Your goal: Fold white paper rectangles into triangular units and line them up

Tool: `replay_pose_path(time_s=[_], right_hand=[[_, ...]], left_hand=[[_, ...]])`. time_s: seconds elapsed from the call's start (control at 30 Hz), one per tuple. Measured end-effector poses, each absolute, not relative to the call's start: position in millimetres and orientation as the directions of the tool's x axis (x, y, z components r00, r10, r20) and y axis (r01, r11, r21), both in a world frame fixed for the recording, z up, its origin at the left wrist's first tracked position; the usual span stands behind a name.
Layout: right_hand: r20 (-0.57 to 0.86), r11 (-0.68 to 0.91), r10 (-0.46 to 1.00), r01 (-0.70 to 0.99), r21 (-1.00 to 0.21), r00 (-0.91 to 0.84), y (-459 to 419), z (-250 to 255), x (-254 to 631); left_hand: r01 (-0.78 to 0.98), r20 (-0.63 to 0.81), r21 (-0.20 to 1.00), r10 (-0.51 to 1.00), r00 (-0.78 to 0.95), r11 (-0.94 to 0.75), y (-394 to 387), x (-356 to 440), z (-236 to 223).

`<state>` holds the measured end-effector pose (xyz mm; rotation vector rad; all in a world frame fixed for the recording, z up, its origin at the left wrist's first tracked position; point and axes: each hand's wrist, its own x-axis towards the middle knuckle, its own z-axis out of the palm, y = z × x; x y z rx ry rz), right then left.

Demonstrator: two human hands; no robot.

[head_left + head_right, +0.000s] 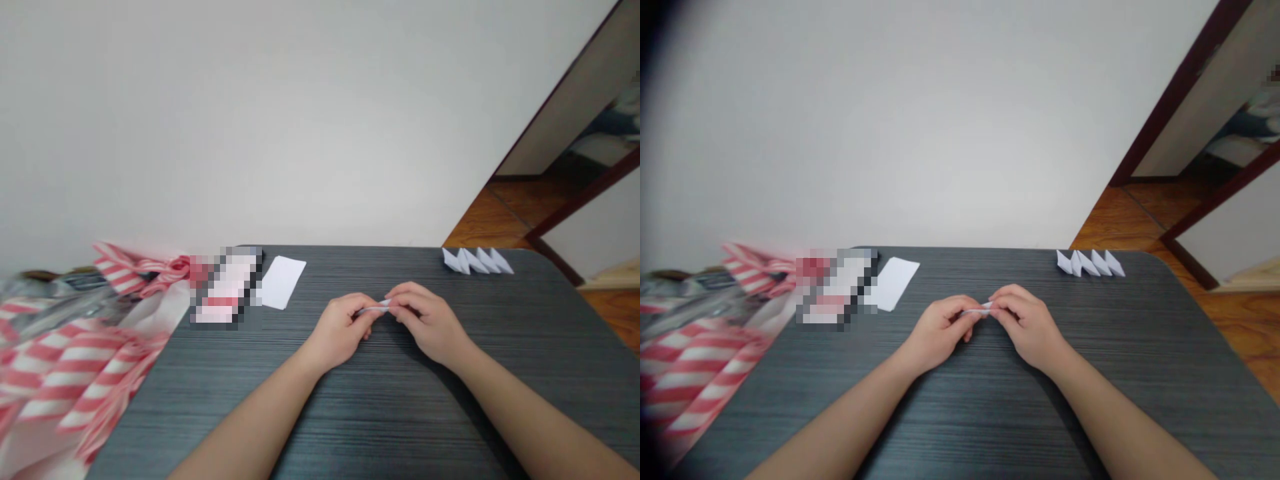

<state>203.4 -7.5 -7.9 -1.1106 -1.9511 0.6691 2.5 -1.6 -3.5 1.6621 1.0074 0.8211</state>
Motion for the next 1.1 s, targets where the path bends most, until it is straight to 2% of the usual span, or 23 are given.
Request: replay_pose_path(time_s=[0.47,0.7,0.9,1.1], right_hand=[[0.372,0.486,0.872,0.485,-0.727,-0.318,-9.2,-6.4,200.9],[0.335,0.42,0.907,0.476,-0.772,-0.257,-9.9,-9.9,200.7],[0.371,0.433,0.901,0.51,-0.744,-0.223,-8.2,-9.6,199.7],[0.358,0.403,0.915,0.503,-0.765,-0.189,-8.7,-12.3,199.7]], left_hand=[[0.243,0.033,0.958,0.899,0.437,-0.153,-1.7,3.3,-2.9],[0.234,0.029,0.963,0.913,0.408,-0.135,-1.8,2.7,-4.8],[0.21,0.02,0.971,0.913,0.406,-0.115,-2.5,3.9,-4.9],[0.202,0.012,0.975,0.926,0.378,-0.095,-2.0,3.2,-5.4]])
